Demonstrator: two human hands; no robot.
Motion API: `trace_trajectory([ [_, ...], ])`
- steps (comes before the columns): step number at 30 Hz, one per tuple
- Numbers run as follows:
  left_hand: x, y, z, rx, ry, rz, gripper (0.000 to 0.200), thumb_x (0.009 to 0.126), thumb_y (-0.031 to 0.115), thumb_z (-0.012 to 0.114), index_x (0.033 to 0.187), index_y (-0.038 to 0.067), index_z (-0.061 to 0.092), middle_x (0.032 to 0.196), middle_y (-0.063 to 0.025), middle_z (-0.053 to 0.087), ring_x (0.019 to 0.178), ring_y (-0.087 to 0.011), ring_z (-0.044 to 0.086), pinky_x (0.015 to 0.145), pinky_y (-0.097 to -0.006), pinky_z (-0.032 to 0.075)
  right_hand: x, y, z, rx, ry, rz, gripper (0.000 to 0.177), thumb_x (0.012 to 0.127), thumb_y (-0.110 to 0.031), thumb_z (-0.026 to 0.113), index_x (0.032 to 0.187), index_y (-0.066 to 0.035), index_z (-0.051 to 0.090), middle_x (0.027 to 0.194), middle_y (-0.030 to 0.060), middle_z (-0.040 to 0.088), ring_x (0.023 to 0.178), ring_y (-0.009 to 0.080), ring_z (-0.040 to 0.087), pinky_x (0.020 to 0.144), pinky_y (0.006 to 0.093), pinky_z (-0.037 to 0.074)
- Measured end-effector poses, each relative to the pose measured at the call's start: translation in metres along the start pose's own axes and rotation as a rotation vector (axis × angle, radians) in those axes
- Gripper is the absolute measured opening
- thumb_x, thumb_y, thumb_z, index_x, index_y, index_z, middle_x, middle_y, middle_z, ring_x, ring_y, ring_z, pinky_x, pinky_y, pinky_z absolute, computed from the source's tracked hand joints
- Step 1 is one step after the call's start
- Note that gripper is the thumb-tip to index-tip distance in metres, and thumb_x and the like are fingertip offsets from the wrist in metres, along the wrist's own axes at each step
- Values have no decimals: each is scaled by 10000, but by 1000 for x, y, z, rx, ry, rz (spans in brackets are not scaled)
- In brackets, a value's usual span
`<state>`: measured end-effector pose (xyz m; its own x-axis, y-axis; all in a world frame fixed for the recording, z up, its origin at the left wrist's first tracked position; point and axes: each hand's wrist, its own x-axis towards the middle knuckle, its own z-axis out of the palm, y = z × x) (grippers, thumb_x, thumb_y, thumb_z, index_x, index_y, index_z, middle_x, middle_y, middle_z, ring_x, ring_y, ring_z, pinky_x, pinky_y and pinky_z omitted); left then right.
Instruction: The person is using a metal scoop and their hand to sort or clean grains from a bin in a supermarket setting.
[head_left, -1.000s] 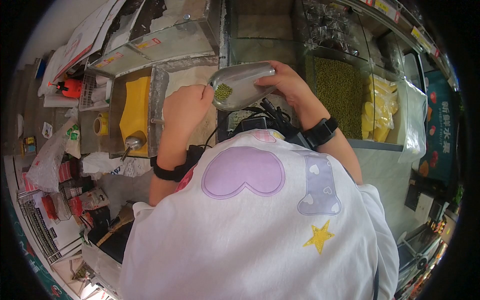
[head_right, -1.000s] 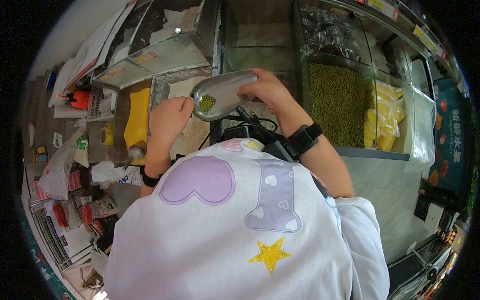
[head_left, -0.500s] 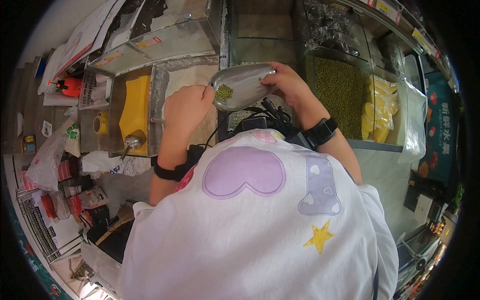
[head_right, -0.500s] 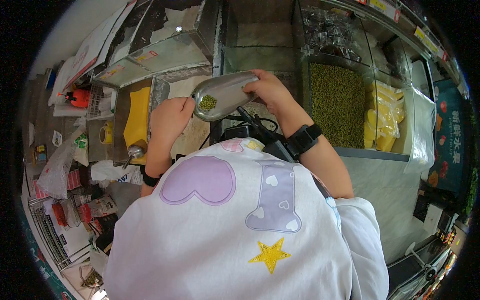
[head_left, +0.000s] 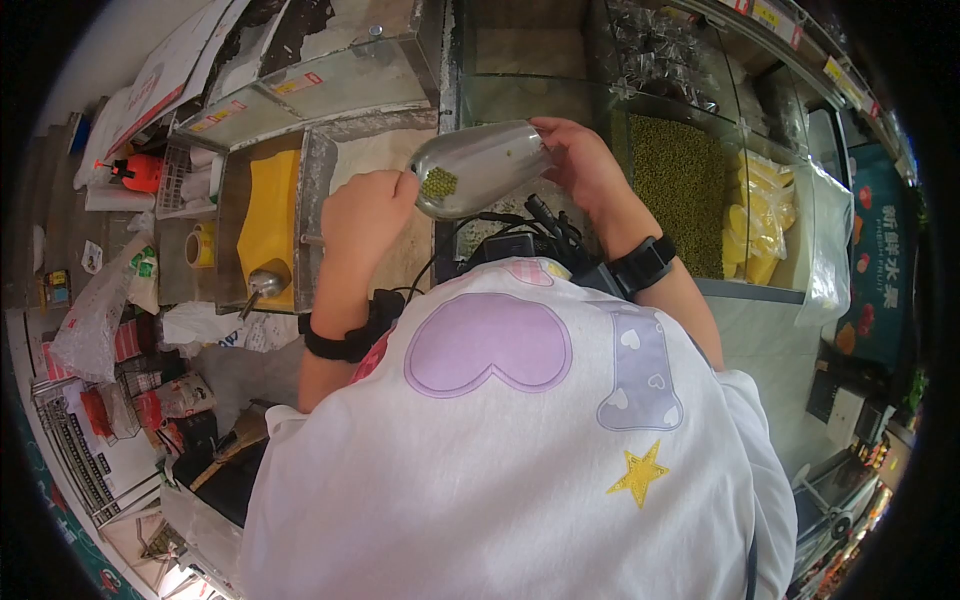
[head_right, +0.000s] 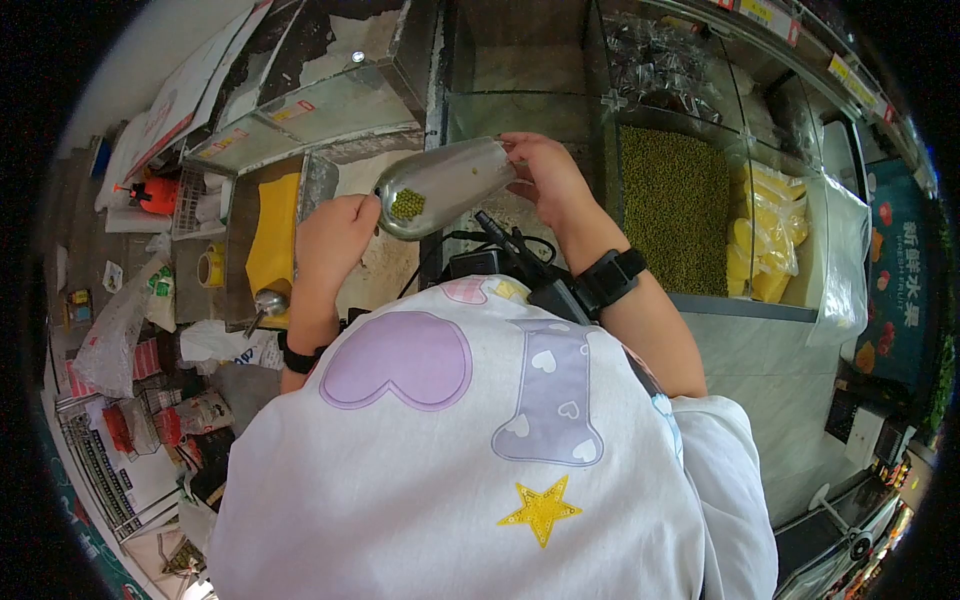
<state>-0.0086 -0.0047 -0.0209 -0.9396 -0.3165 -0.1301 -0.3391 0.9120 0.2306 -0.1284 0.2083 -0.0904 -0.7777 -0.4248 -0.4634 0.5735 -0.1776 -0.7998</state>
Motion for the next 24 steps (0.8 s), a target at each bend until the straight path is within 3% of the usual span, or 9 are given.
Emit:
trace_trajectory([
  [2, 0, 0, -1, -9, -1, -6, 406, 834, 374, 402, 746, 64, 648, 744, -175, 616, 724, -372, 596, 645, -443, 464, -1, -1, 0, 31, -7, 2, 384, 771, -130, 524, 1145, -50, 554, 1043, 51, 549, 996, 166, 483, 833, 333, 387],
  [5, 1, 0, -2, -12, -14, -14, 404, 836, 377, 405, 755, 66, 650, 744, -173, 616, 726, -371, 596, 643, -441, 463, -7, -6, 7, -52, 64, 5, 545, 727, -144, 614, 1240, -44, 463, 1140, 91, 517, 1038, 208, 473, 866, 346, 366],
  [7, 1, -1, -1, -14, -21, -11, 404, 837, 378, 407, 759, 66, 651, 740, -173, 617, 724, -369, 598, 640, -441, 462, -3, 0, 4, -256, 8, -13, 699, 742, -197, 653, 1354, -80, 335, 1300, 94, 439, 1188, 198, 386, 951, 353, 313],
  [10, 0, -1, -3, -19, -15, -4, 399, 847, 362, 413, 761, 46, 640, 720, -170, 605, 709, -363, 586, 623, -417, 443, -5, 0, 5, -262, -11, 22, 817, 729, -162, 671, 1405, -83, 218, 1334, 103, 413, 1218, 210, 370, 996, 365, 265],
  [14, -1, 0, -5, -11, -17, 3, 400, 847, 362, 413, 760, 41, 636, 720, -174, 602, 708, -366, 584, 622, -421, 440, -3, 1, 3, -237, -15, 21, 798, 737, -153, 672, 1402, -82, 238, 1317, 96, 426, 1194, 203, 391, 993, 372, 267],
  [16, -1, 1, -5, -2, -23, 3, 401, 846, 362, 415, 758, 35, 630, 714, -179, 598, 707, -368, 582, 621, -423, 438, -6, -4, 4, -205, -4, 34, 846, 714, -155, 684, 1403, -38, 207, 1272, 183, 442, 1219, 294, 363, 1009, 402, 233],
  [20, -2, -1, -3, -1, -3, 7, 405, 848, 365, 417, 755, 31, 627, 705, -182, 593, 706, -369, 581, 619, -423, 436, -1, -1, -2, -152, -20, 36, 801, 736, -159, 671, 1392, -30, 231, 1257, 178, 465, 1238, 289, 344, 1023, 435, 210],
  [22, -2, -2, -3, -12, 10, -1, 411, 849, 369, 415, 751, 29, 625, 701, -184, 590, 704, -372, 578, 616, -425, 433, 1, 2, -4, -151, 53, 56, 659, 796, -225, 635, 1363, -90, 329, 1226, 54, 504, 1150, 177, 419, 974, 358, 273],
  [24, -2, -4, -3, -9, 12, -1, 410, 850, 368, 416, 748, 29, 623, 698, -185, 588, 702, -374, 576, 615, -426, 432, 1, 3, -3, -142, 95, 49, 634, 798, -249, 632, 1344, -85, 355, 1214, 53, 514, 1140, 177, 429, 975, 362, 272],
])
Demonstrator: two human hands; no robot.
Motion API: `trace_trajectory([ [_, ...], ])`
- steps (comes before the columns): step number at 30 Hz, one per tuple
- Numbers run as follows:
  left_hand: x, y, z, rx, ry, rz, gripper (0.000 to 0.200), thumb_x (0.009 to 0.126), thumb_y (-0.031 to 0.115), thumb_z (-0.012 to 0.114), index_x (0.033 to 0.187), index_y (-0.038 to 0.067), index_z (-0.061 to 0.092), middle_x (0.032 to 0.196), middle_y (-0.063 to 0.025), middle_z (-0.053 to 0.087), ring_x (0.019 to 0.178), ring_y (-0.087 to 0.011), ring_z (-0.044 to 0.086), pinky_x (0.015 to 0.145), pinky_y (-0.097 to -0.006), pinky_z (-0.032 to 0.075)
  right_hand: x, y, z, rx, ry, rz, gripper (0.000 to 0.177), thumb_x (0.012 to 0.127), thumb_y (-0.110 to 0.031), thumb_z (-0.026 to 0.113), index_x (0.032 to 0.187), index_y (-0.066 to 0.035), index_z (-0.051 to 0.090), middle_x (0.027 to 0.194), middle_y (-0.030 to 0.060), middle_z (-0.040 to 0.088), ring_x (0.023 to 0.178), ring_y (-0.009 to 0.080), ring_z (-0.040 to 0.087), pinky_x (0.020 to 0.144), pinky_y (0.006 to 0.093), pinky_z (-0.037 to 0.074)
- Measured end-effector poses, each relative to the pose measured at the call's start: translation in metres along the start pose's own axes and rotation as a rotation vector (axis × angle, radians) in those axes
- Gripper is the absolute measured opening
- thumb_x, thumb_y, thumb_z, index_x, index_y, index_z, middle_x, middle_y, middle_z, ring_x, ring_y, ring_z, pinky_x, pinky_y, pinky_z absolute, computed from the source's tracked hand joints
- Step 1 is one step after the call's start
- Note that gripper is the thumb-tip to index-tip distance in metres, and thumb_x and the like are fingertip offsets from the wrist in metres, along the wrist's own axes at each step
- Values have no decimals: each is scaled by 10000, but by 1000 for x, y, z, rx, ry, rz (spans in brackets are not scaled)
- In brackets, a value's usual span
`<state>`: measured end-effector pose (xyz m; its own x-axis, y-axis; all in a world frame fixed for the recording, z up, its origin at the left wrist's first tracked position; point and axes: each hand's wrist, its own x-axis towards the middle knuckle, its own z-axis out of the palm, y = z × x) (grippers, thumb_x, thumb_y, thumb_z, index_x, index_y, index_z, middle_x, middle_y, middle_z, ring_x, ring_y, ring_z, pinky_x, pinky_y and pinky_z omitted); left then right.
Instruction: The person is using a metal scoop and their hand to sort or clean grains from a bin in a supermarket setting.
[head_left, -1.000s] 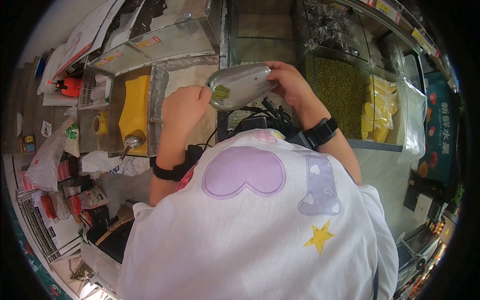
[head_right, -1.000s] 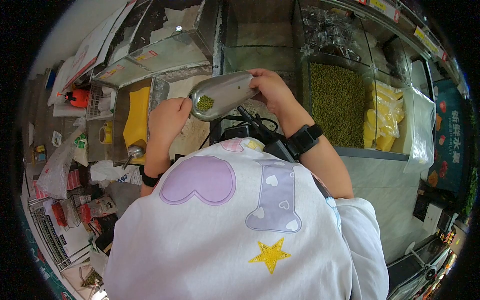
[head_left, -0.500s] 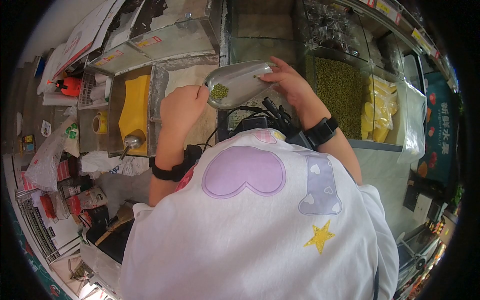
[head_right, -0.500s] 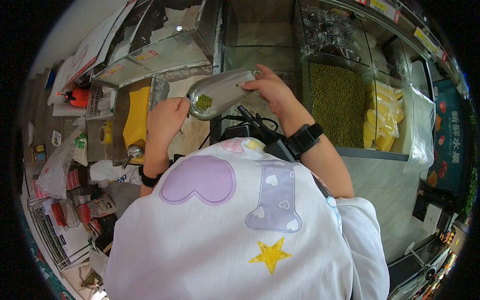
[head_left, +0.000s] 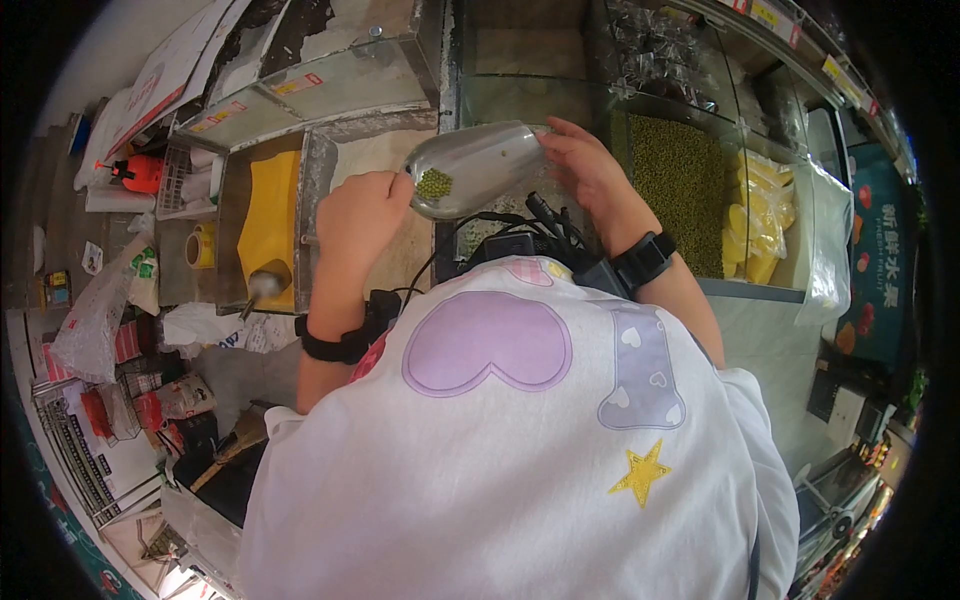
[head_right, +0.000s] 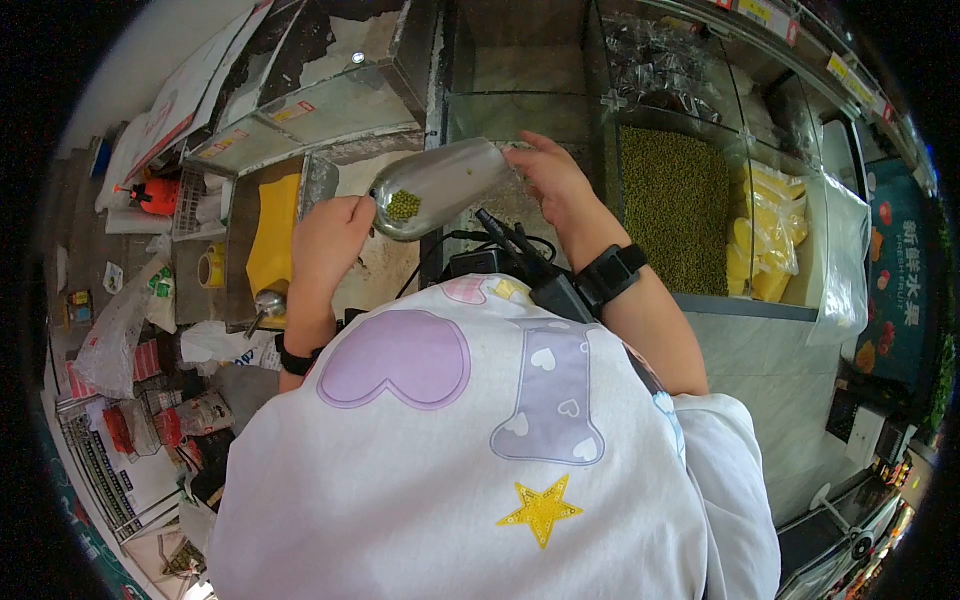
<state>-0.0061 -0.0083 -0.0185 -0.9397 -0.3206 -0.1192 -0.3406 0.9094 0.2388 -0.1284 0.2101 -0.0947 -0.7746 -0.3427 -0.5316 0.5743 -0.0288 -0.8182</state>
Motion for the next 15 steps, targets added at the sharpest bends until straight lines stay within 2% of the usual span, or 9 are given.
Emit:
trace_trajectory([
  [5, 2, 2, -2, -8, 3, 9, 403, 851, 362, 421, 742, 26, 616, 696, -189, 584, 702, -379, 570, 610, -428, 427, 8, 2, 1, 167, 52, 29, 501, 841, -308, 564, 1269, -79, 441, 1207, 64, 525, 1132, 201, 453, 1001, 367, 254],
  [7, 3, 7, -5, 14, -12, 52, 398, 832, 360, 401, 749, 58, 646, 746, -172, 617, 733, -370, 595, 647, -445, 459, 4, -4, 3, 305, -152, 18, 414, 901, -302, 449, 1227, -48, 466, 1259, 102, 488, 1162, 252, 443, 1042, 393, 232],
  [8, 4, 9, -6, 15, -12, 52, 398, 832, 360, 401, 749, 58, 646, 746, -172, 617, 733, -370, 595, 647, -445, 459, 5, -2, 3, 306, -153, 18, 414, 901, -302, 449, 1227, -48, 466, 1259, 102, 488, 1162, 252, 443, 1042, 393, 232],
  [10, 6, 12, -6, -123, -2, 66, 396, 834, 361, 401, 749, 57, 641, 741, -167, 616, 732, -370, 592, 644, -444, 454, 10, 3, 3, 792, -253, 59, 361, 916, -308, 394, 1170, -69, 489, 1132, 69, 536, 1093, 206, 456, 958, 377, 288],
  [14, 10, 19, -7, -162, 4, 51, 392, 834, 360, 401, 747, 61, 639, 739, -163, 616, 733, -367, 591, 643, -440, 453, 4, -5, 1, 819, -242, 63, 405, 935, -317, 317, 1189, -50, 485, 1162, 69, 531, 1090, 215, 460, 964, 367, 293],
  [15, 12, 20, -8, -92, 15, 80, 393, 835, 358, 400, 744, 59, 639, 735, -164, 615, 730, -363, 592, 648, -439, 456, 3, -5, 0, 789, -251, 56, 418, 937, -313, 304, 1197, -38, 483, 1165, 73, 535, 1089, 216, 462, 967, 364, 300],
])
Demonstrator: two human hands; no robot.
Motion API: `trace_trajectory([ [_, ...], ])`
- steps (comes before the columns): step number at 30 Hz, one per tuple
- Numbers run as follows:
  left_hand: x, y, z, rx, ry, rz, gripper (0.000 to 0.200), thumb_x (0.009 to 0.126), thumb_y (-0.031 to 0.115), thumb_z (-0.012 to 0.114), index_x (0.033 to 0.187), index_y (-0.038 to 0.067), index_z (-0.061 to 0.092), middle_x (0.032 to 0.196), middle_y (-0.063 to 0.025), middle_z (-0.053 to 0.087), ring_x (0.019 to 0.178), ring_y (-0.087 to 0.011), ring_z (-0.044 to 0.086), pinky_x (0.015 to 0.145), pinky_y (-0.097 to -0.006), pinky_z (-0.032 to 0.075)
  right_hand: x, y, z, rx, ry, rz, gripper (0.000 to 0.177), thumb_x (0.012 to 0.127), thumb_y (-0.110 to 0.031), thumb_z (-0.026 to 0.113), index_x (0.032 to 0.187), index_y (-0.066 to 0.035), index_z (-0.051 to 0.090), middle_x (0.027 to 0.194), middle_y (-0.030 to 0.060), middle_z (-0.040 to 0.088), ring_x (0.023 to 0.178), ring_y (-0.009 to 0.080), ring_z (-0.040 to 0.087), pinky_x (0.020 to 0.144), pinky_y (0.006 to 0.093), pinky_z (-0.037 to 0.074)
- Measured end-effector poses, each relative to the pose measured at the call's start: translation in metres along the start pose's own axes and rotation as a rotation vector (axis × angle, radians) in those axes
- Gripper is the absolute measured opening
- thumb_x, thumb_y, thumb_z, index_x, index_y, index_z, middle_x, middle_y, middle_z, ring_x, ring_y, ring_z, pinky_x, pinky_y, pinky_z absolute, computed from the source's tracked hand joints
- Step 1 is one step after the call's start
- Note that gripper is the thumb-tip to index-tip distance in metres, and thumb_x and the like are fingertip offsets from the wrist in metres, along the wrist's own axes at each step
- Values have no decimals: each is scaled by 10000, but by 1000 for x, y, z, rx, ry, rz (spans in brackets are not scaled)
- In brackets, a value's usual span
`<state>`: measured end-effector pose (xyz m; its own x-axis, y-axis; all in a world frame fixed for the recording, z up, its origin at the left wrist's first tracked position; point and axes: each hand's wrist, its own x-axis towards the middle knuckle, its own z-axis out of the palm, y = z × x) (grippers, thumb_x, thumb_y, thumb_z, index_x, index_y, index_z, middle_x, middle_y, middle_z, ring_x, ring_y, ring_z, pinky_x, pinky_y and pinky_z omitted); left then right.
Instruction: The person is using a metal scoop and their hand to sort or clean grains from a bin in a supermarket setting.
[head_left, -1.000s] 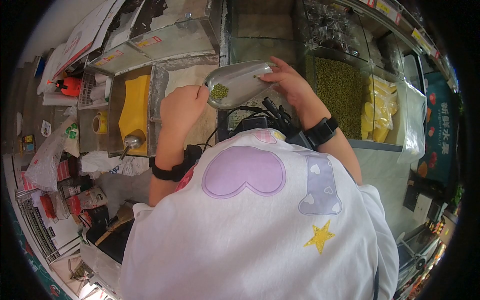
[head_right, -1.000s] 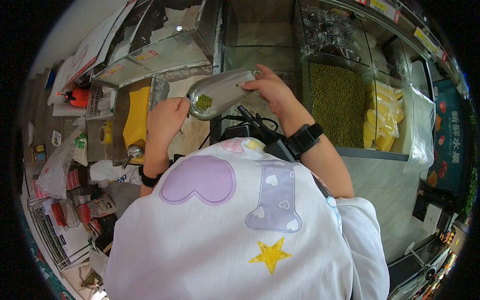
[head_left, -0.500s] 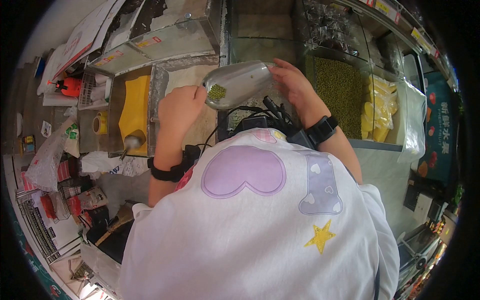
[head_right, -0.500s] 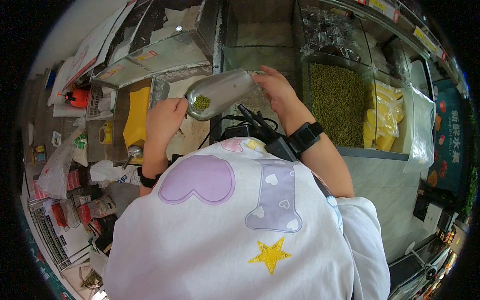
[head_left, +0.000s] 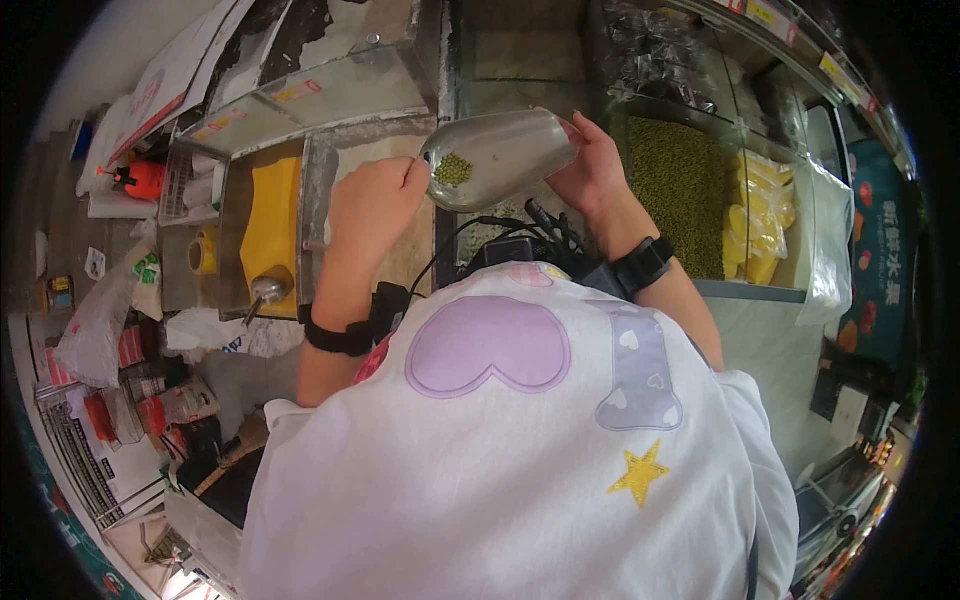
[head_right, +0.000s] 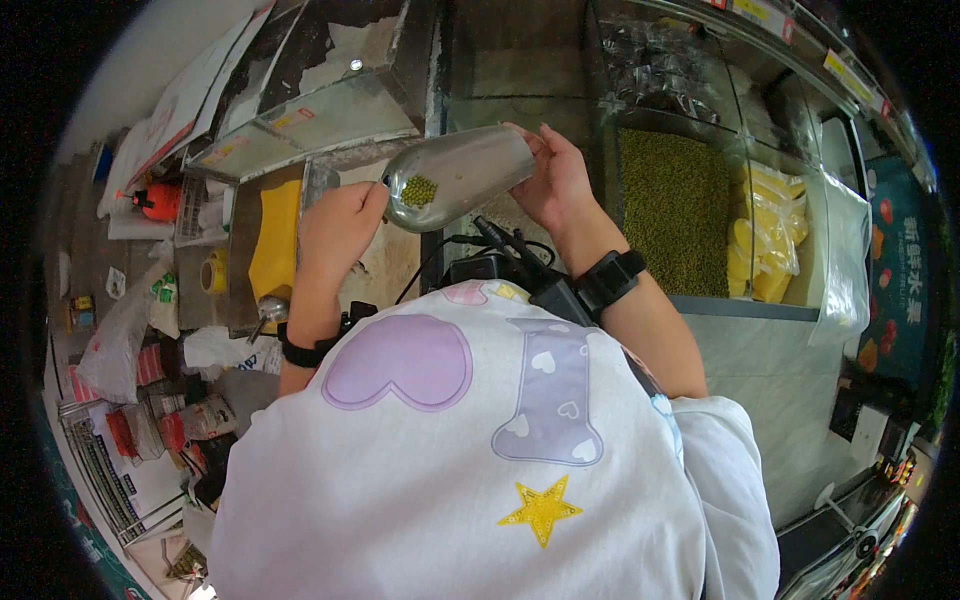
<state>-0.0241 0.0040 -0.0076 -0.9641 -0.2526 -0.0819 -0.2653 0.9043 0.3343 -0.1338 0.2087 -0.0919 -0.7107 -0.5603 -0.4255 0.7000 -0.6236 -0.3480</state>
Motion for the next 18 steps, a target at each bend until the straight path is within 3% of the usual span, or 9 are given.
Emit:
trace_trajectory([
  [11, 24, 37, -41, 404, -31, 246, 387, 824, 337, 429, 694, 43, 645, 687, -168, 606, 661, -352, 593, 611, -431, 476, -10, -2, 8, 46, 68, -32, 437, 934, -278, 275, 1174, -15, 527, 1208, 95, 543, 1097, 254, 476, 998, 392, 281],
  [18, 33, 57, -55, 532, 12, 303, 350, 817, 302, 428, 709, 47, 642, 695, -170, 599, 674, -354, 585, 621, -430, 461, -12, -8, 6, -11, 168, -42, 394, 901, -249, 343, 1120, -25, 582, 1083, 68, 613, 942, 208, 533, 909, 358, 347],
])
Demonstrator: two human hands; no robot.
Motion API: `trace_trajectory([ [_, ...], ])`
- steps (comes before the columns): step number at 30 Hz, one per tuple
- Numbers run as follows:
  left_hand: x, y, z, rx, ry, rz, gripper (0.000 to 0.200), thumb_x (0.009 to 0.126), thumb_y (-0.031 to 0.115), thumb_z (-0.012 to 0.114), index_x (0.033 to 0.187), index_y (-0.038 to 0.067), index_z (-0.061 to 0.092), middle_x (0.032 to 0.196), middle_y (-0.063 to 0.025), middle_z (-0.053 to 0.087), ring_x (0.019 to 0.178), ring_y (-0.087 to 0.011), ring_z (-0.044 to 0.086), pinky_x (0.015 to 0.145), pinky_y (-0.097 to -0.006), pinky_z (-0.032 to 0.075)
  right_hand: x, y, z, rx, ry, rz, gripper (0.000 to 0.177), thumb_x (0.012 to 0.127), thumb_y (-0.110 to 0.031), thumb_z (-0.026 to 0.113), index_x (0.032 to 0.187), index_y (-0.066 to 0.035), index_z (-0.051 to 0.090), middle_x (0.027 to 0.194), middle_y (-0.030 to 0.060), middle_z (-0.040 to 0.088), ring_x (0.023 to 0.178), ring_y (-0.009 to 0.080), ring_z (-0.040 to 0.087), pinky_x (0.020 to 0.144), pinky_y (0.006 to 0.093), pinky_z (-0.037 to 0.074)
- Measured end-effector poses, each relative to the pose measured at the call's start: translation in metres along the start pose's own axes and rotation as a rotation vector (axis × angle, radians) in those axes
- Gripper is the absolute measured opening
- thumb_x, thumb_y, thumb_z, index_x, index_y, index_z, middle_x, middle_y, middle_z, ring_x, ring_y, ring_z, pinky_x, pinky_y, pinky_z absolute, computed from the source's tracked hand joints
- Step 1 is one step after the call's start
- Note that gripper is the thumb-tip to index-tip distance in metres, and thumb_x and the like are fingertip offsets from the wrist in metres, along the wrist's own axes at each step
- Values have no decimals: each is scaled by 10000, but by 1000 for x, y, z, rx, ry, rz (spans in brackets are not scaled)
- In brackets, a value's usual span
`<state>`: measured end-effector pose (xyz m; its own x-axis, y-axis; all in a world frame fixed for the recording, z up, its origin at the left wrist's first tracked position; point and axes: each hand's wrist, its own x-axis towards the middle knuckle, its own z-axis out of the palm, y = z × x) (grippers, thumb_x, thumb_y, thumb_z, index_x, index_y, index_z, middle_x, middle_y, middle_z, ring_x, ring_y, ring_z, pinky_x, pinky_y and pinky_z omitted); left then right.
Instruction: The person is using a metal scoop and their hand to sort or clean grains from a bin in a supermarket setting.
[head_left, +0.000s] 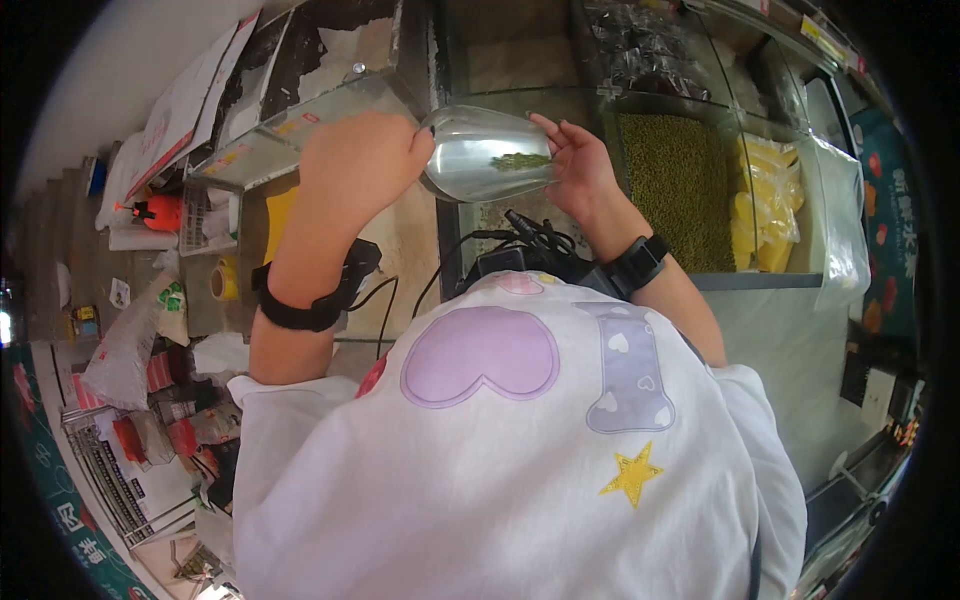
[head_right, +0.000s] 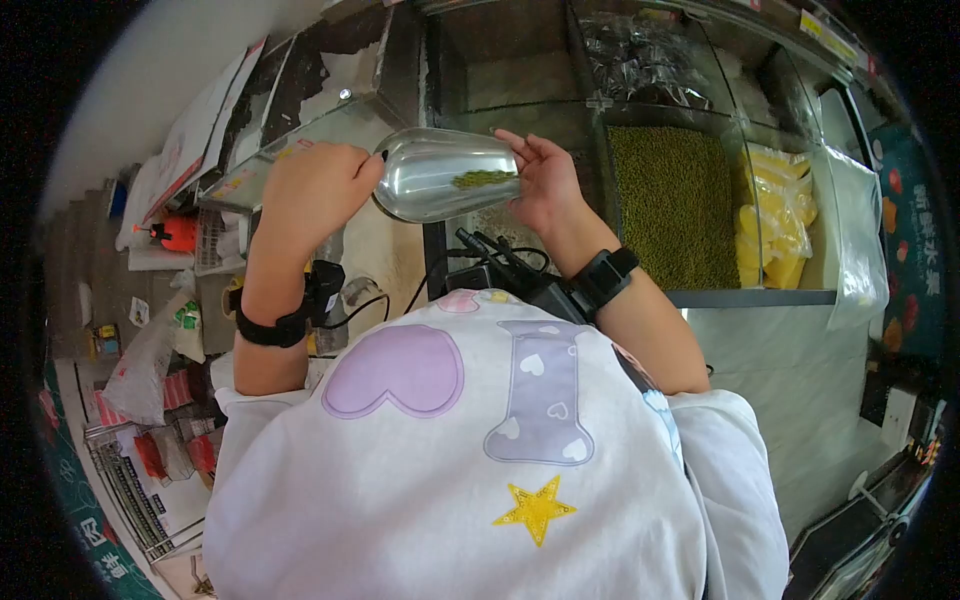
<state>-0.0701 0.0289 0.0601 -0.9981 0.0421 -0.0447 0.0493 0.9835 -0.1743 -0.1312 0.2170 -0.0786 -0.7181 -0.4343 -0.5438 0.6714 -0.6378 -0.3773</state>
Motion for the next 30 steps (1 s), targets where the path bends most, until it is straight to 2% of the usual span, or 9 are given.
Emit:
trace_trajectory([
  [2, 2, -1, -3, 17, 15, 30, 350, 816, 304, 430, 710, 45, 641, 694, -170, 599, 673, -355, 585, 621, -432, 460, 19, 1, -19, 56, 9, -11, 388, 898, -242, 351, 1107, -18, 590, 1039, 68, 631, 898, 191, 543, 881, 327, 363],
  [4, 2, -1, -4, 12, -17, 5, 351, 814, 310, 434, 721, 42, 642, 697, -175, 598, 673, -359, 582, 626, -433, 461, 56, 0, -62, 375, -796, 212, 385, 910, -217, 337, 1110, 14, 570, 982, 94, 645, 905, 178, 568, 843, 320, 414],
  [5, 1, -2, -4, 15, -16, 9, 351, 814, 310, 434, 721, 42, 642, 697, -175, 598, 673, -359, 582, 626, -433, 461, 47, 2, -51, 377, -798, 207, 385, 910, -217, 337, 1110, 14, 570, 982, 94, 645, 905, 178, 568, 843, 320, 414],
  [7, -2, -6, -4, 33, 25, -9, 350, 814, 317, 441, 724, 44, 642, 710, -174, 599, 671, -363, 579, 623, -438, 456, 18, 2, -13, 288, -22, -41, 402, 930, -200, 295, 1125, 63, 528, 1035, 148, 620, 961, 222, 582, 862, 339, 448],
  [11, -9, -19, -4, -34, 56, -18, 354, 814, 329, 449, 730, 41, 637, 725, -172, 601, 683, -370, 576, 628, -442, 447, 11, -9, -10, 420, -13, -28, 431, 945, -204, 251, 1182, 92, 456, 1149, 205, 549, 1076, 284, 537, 935, 393, 427],
  [13, -16, -25, 5, -93, 43, -150, 392, 836, 345, 419, 736, 37, 640, 749, -179, 605, 722, -361, 588, 651, -453, 452, 10, -23, -25, 497, -130, -68, 455, 953, -223, 240, 1231, 102, 393, 1265, 243, 440, 1153, 339, 464, 988, 399, 378],
  [16, -25, -33, 18, -81, -7, -228, 391, 837, 355, 421, 763, 40, 640, 767, -180, 607, 750, -366, 588, 668, -451, 451, 8, -54, -49, 502, -75, -199, 472, 961, -241, 235, 1261, 103, 352, 1328, 258, 351, 1235, 346, 366, 1030, 413, 318],
  [25, -37, -43, 56, -202, -142, -334, 388, 829, 343, 415, 750, 31, 631, 734, -176, 605, 737, -358, 585, 654, -429, 445, -29, -112, -113, 614, 221, -502, 534, 954, -319, 253, 1271, 110, 250, 1296, 262, 291, 1227, 340, 298, 1092, 422, 159],
  [30, -34, -44, 60, -234, -168, -325, 386, 830, 336, 411, 729, 38, 634, 709, -157, 608, 714, -350, 589, 643, -420, 444, -39, -122, -128, 599, 224, -513, 657, 939, -363, 256, 1378, 76, 40, 1450, 255, -2, 1368, 320, 15, 1116, 395, 49],
])
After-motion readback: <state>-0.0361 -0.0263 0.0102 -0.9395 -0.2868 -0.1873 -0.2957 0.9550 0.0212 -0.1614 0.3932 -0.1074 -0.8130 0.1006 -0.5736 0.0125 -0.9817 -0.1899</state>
